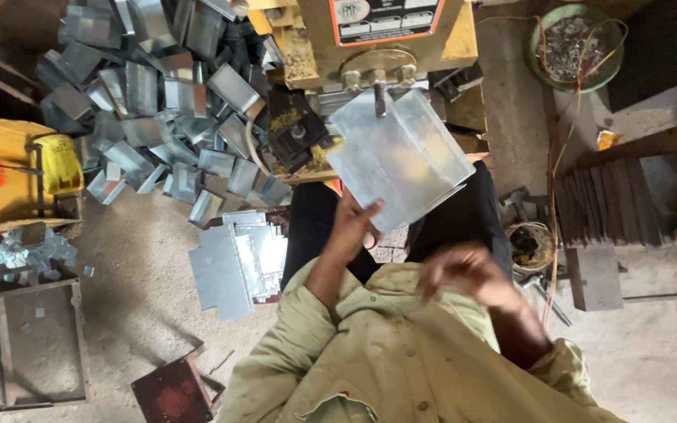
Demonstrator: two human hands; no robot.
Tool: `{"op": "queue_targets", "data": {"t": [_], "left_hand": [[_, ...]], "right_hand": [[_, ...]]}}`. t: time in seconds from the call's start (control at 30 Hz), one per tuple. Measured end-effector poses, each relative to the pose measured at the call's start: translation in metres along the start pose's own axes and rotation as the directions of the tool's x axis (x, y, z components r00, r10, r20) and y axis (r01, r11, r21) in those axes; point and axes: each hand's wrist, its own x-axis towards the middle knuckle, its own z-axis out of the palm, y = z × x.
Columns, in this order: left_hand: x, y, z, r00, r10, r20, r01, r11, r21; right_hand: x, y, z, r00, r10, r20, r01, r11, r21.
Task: The person is using an industrial press machine to bend flat metal sheets. They pick up each sheet by hand, position it in the machine's slot for bending, and then remove the shaped part to place it aside.
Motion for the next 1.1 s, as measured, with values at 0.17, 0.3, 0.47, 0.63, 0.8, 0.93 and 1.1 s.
{"op": "queue_targets", "data": {"t": [0.17, 0.3, 0.47, 0.63, 0.8, 0.93, 1.1], "left_hand": [[0.026, 0.001, -0.024, 0.960, 0.166, -0.224, -0.193, 0.975, -0.107], [0.009, 0.021, -0.025, 0.934, 0.134, -0.332, -0.198, 0.966, -0.165], [-0.022, 0.056, -0.021, 0.976, 0.153, -0.156, -0.088, 0.929, 0.361], [-0.015, 0.063, -0.023, 0.984, 0.143, -0.107, -0.131, 0.985, 0.110], [0.004, 0.061, -0.028, 0.995, -0.002, -0.095, -0.006, 0.997, -0.079], [0.003, 0.049, -0.037, 0.997, -0.046, -0.063, 0.041, 0.996, -0.078], [0.004, 0.055, -0.038, 0.996, -0.050, -0.080, 0.044, 0.996, -0.083]], "right_hand": [[0.029, -0.010, -0.059, 0.691, -0.384, -0.613, -0.285, 0.634, -0.719], [0.067, 0.024, -0.076, 0.822, 0.247, -0.513, -0.163, 0.965, 0.204], [0.065, 0.053, -0.058, 0.909, 0.156, -0.386, 0.059, 0.869, 0.492], [0.073, 0.033, -0.055, 0.898, 0.154, -0.412, 0.082, 0.862, 0.501], [0.088, 0.013, -0.055, 0.898, 0.187, -0.398, 0.053, 0.853, 0.520], [0.087, 0.015, -0.053, 0.901, 0.183, -0.394, 0.053, 0.855, 0.517], [0.088, 0.018, -0.057, 0.886, 0.208, -0.415, 0.020, 0.877, 0.481]]}}
